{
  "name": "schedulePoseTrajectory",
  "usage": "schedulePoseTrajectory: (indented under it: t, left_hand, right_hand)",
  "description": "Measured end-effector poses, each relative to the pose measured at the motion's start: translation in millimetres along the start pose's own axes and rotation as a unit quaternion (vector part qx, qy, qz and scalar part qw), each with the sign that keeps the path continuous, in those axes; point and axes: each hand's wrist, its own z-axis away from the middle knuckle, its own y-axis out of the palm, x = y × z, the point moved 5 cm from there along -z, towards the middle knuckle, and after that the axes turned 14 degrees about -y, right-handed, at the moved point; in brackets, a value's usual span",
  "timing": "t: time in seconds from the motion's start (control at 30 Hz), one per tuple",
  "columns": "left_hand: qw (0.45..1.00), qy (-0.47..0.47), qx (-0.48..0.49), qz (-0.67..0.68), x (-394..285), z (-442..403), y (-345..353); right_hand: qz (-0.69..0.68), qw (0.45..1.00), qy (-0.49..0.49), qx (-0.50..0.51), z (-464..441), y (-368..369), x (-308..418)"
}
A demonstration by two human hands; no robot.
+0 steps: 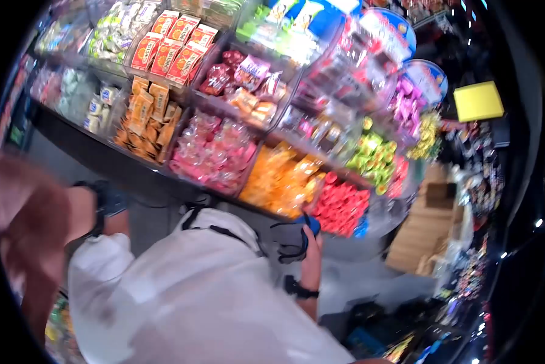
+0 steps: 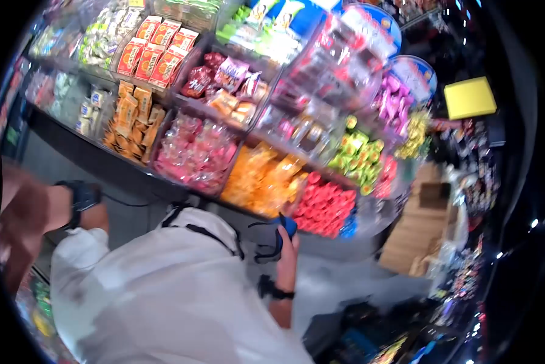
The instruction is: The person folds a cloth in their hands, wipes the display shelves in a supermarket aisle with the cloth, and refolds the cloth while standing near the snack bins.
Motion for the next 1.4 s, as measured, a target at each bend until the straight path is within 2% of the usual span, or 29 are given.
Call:
schedulePoseTrajectory:
  t: [0.03,0.07,0.17,0.27,0.3,0.4,0.47,0.5,0.53,0.6,0.63,0.67,0.7,0.77,0.83,0.9,1.0,1.07,1.1,1.13,1.27,1.33,1.4]
  left_hand:
    - [0.999,0.033,-0.008,-0.001,-15,-1,-3]
    - [0.998,0.056,-0.011,-0.003,-26,-3,-2]
    - [0.996,0.088,-0.017,-0.015,-48,-7,2]
    - [0.994,0.100,-0.022,-0.037,-61,-7,5]
    - [0.993,0.103,-0.026,-0.048,-66,-6,6]
    - [0.990,0.106,-0.041,-0.079,-82,-3,3]
    - [0.988,0.103,-0.063,-0.100,-92,1,-7]
    - [0.987,0.101,-0.064,-0.109,-97,0,-13]
    - [0.985,0.102,-0.070,-0.122,-105,4,-19]
    - [0.977,0.114,-0.101,-0.150,-122,18,-32]
    - [0.973,0.114,-0.112,-0.165,-131,24,-34]
    - [0.970,0.109,-0.126,-0.178,-135,30,-39]
    - [0.969,0.097,-0.134,-0.186,-134,34,-45]
    - [0.965,0.088,-0.136,-0.205,-126,40,-60]
    - [0.964,0.094,-0.148,-0.200,-113,52,-77]
    - [0.964,0.080,-0.167,-0.192,-100,59,-97]
    - [0.960,0.070,-0.179,-0.203,-102,67,-120]
    - [0.957,0.081,-0.184,-0.207,-108,74,-139]
    - [0.955,0.089,-0.190,-0.209,-112,77,-150]
    - [0.953,0.095,-0.193,-0.213,-116,78,-162]
    - [0.945,0.099,-0.224,-0.218,-108,83,-219]
    - [0.944,0.096,-0.232,-0.213,-93,80,-247]
    - [0.940,0.091,-0.260,-0.200,-76,74,-272]
  right_hand:
    - [-0.064,0.992,-0.021,-0.104,0,-6,9]
    - [-0.146,0.978,-0.052,-0.136,2,6,27]
    - [-0.116,0.978,-0.093,-0.145,-30,33,28]
    - [0.031,0.977,-0.212,0.017,-56,73,52]
    - [0.038,0.980,-0.195,0.002,-55,84,66]
    - [0.036,0.971,-0.237,0.013,-75,85,82]
    - [0.005,0.975,-0.222,0.005,-84,92,83]
    - [0.013,0.985,-0.172,-0.003,-81,103,86]
    - [-0.005,0.986,-0.158,0.052,-88,109,77]
    - [0.052,0.975,-0.202,0.081,-128,111,38]
    - [0.037,0.978,-0.191,0.075,-121,135,39]
    - [0.084,0.975,-0.184,0.096,-111,153,44]
    - [0.087,0.970,-0.175,0.147,-111,165,37]
    - [0.057,0.957,-0.165,0.232,-103,210,29]
    - [0.016,0.954,-0.167,0.248,-113,259,2]
    - [0.111,0.906,-0.326,0.244,-126,296,-28]
    - [0.207,0.871,-0.339,0.290,-103,357,-45]
    - [0.264,0.783,-0.478,0.298,-94,387,-63]
    - [0.276,0.764,-0.509,0.284,-103,398,-77]
    - [0.316,0.766,-0.505,0.240,-103,407,-68]
    - [0.362,0.739,-0.540,0.176,-113,460,-23]
    - [0.451,0.662,-0.575,0.166,-117,494,-15]
    - [0.562,0.614,-0.546,0.094,-123,513,-18]
